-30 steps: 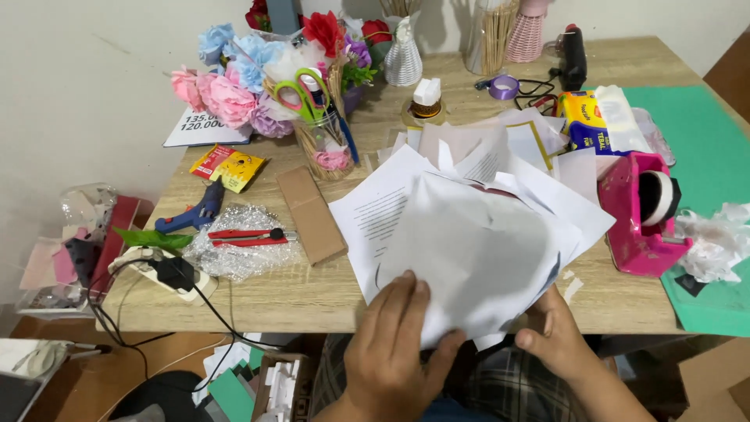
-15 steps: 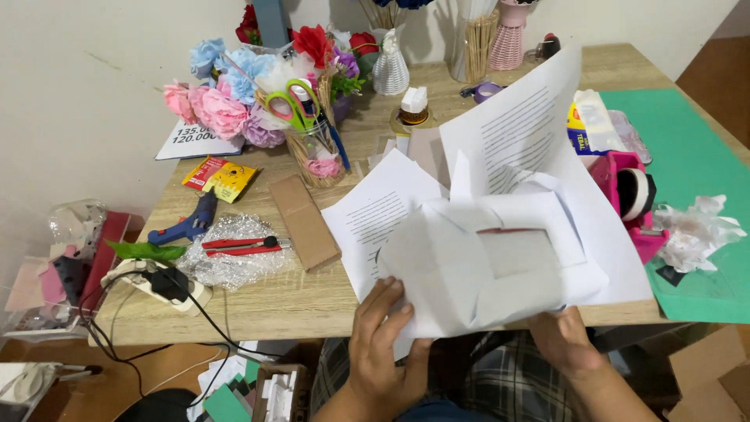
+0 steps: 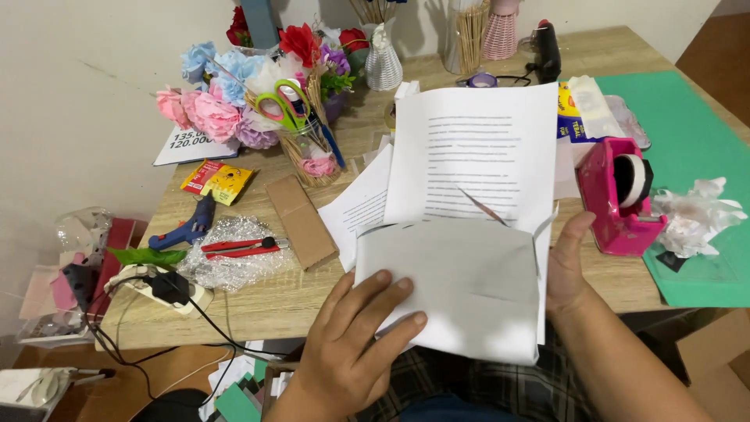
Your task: The person folds a printed paper template into a small box shape and secures the edges with adhesive tape. They repeatedly fold flaps, align edges, and apply tape to hold the structure together.
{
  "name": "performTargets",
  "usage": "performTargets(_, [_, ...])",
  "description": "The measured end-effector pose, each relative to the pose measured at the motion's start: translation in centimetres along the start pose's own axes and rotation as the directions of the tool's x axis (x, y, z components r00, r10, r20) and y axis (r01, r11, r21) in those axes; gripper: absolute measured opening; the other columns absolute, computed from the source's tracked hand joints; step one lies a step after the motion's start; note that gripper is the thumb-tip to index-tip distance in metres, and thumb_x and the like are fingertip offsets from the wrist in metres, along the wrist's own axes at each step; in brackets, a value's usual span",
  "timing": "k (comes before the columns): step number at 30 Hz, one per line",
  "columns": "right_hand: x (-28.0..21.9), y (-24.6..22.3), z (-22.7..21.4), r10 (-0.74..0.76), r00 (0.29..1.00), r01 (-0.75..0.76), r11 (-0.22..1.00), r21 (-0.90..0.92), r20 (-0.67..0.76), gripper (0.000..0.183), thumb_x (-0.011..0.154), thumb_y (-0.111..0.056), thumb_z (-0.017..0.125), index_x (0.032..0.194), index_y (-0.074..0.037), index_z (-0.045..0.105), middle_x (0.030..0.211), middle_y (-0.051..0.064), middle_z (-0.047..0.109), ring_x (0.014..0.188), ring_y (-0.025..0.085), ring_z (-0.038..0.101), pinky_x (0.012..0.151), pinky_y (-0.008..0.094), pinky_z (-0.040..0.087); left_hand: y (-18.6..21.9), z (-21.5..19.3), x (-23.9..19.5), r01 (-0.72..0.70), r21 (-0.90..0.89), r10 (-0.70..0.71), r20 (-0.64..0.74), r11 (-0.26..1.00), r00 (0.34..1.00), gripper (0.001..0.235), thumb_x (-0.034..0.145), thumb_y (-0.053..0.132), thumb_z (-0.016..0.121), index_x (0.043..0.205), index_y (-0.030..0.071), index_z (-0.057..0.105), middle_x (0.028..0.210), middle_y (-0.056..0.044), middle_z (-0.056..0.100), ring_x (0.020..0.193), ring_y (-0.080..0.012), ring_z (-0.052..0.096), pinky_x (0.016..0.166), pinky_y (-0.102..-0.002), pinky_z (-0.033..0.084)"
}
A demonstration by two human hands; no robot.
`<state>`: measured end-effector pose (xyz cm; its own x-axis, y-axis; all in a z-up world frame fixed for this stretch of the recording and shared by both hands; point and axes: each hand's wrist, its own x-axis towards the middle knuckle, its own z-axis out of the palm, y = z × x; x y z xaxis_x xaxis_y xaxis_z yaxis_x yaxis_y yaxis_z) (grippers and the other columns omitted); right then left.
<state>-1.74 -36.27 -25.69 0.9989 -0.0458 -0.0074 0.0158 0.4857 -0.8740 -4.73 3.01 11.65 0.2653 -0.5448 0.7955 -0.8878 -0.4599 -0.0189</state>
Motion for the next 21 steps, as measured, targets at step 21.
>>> performTargets(21, [3.8,-6.2,14.9,0.39,0.917,-0.358,0.896,0.262,-0.08,0.062,0.097,-0.048,0.049,0.139,-0.003,0.053,0.136,0.022,0.062,0.128,0.038,0.058,0.113,0.056,0.045,-8.5,5.0,2.9,0.397,-0.11,-0.394,0.05,0.911,0.918,0.039,0.097,0.008,0.065,0.136,0.009,0.06,0.142,-0.018,0.053,0.124,-0.0399,0.061,0.101,-0.052,0.053])
